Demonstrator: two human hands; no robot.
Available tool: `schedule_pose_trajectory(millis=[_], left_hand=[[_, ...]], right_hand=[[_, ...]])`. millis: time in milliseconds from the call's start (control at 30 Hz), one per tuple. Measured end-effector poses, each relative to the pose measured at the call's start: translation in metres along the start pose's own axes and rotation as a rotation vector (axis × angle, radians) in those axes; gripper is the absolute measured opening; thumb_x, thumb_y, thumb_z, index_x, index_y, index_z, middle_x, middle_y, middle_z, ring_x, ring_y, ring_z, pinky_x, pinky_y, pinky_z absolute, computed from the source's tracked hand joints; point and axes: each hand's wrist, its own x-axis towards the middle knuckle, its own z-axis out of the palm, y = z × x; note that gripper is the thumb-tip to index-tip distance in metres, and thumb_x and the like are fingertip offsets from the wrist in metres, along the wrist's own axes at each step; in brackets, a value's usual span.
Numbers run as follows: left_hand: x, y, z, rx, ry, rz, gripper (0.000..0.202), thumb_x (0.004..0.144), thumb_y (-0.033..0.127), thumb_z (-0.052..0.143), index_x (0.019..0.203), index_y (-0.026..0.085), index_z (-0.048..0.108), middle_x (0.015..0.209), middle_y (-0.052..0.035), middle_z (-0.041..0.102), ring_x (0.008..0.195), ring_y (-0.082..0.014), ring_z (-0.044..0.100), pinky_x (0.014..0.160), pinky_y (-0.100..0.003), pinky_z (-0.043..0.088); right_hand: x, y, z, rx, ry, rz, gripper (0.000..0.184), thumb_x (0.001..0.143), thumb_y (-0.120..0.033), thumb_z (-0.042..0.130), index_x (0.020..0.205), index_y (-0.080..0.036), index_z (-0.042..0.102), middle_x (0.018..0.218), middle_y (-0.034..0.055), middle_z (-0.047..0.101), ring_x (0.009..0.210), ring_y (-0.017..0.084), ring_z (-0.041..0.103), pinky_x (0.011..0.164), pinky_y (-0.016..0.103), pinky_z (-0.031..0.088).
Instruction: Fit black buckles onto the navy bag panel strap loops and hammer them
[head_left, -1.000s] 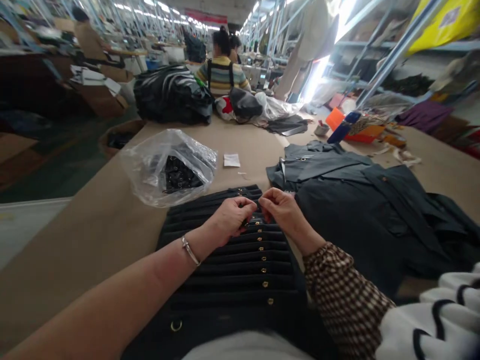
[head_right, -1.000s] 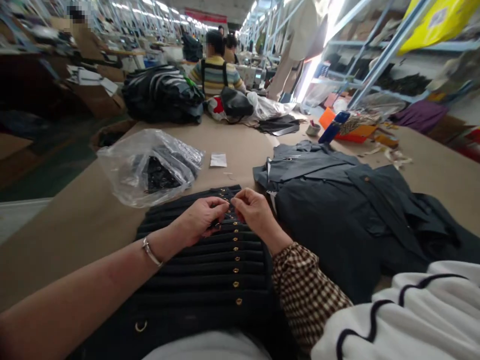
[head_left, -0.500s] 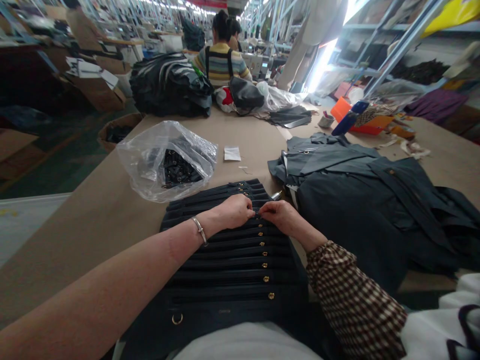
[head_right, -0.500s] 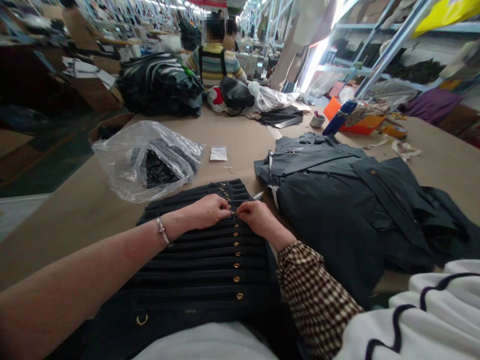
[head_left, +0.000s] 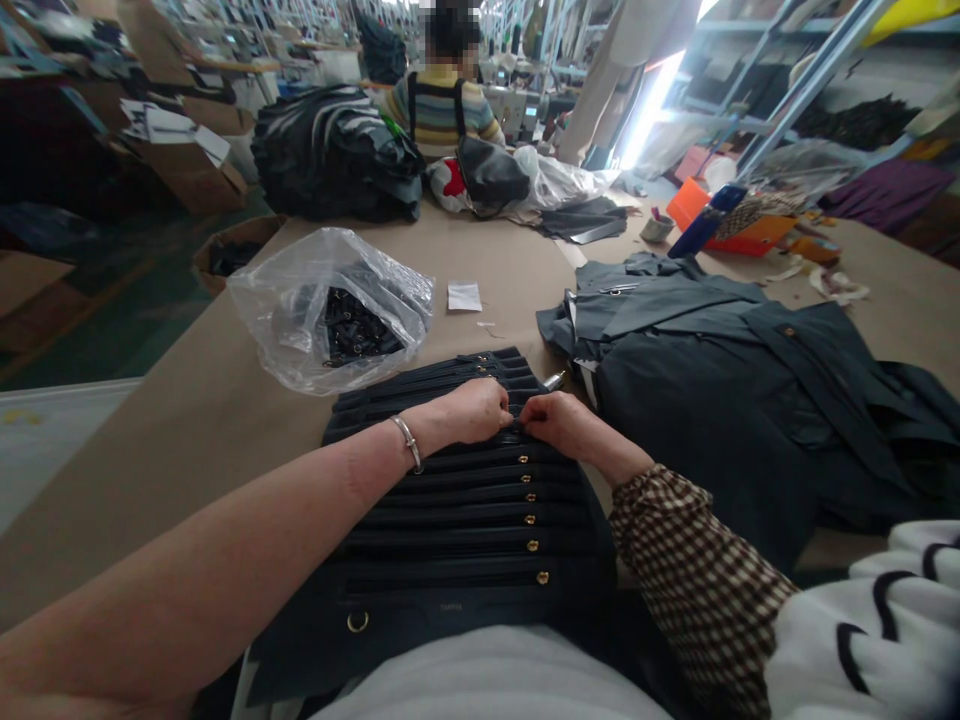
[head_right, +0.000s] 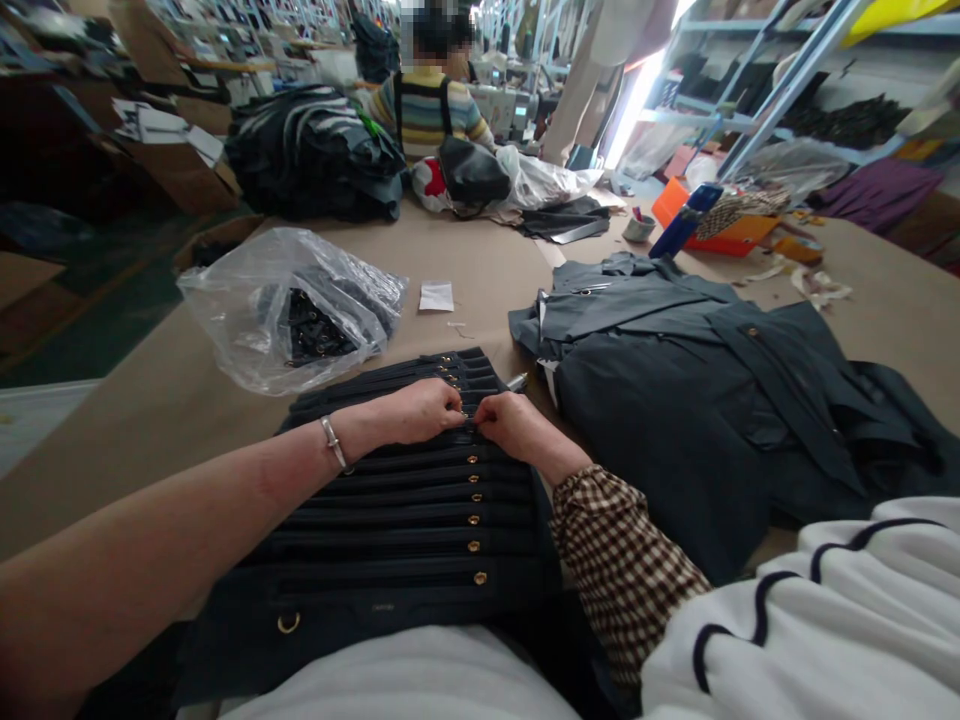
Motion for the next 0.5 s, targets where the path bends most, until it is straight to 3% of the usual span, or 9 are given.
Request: schedule_pose_trajectory(millis=[167, 300, 433, 500], left_hand=[[0.0, -0.004, 0.003, 0.001, 0.011, 0.013, 0.016, 0.076, 0.022, 0.055, 0.07, 0.015, 0.068, 0.06, -0.0011, 0.058, 0.053, -0.0116, 0.045, 0.054, -0.025, 0.032], [0.0, -0.012, 0.005, -0.015, 0.05, -0.005, 0.012, 0.072, 0.018, 0.056, 0.064, 0.016, 0.065, 0.059, -0.0016, 0.057, 0.054, -0.0122, 0.044, 0.056, -0.026, 0.033], [-0.005, -0.021, 0.001, -0.078, 0.077, -0.034, 0.01, 0.069, 0.018, 0.06, 0.059, 0.016, 0.062, 0.055, 0.0004, 0.054, 0.052, -0.0107, 0.043, 0.054, -0.024, 0.033], [-0.01, -0.022, -0.003, -0.141, 0.084, -0.051, 0.013, 0.072, 0.023, 0.061, 0.062, 0.015, 0.061, 0.054, 0.0015, 0.052, 0.05, -0.0095, 0.043, 0.051, -0.023, 0.033]], right_hand=[[0.001, -0.002, 0.002, -0.009, 0.034, -0.066, 0.015, 0.059, -0.018, 0.061, 0.056, -0.033, 0.061, 0.051, -0.0092, 0.061, 0.056, 0.016, 0.05, 0.061, 0.031, 0.034], [0.002, -0.002, 0.005, -0.115, 0.029, -0.013, 0.015, 0.063, -0.016, 0.061, 0.058, -0.03, 0.06, 0.055, -0.0077, 0.062, 0.06, 0.016, 0.052, 0.063, 0.031, 0.035], [0.001, -0.006, 0.001, -0.193, 0.026, -0.035, 0.018, 0.063, -0.012, 0.063, 0.055, -0.028, 0.058, 0.054, -0.0076, 0.06, 0.057, 0.014, 0.05, 0.057, 0.028, 0.034], [-0.002, -0.012, -0.002, -0.188, 0.085, -0.081, 0.018, 0.065, -0.011, 0.063, 0.057, -0.027, 0.059, 0.054, -0.0064, 0.059, 0.056, 0.013, 0.049, 0.055, 0.027, 0.034]])
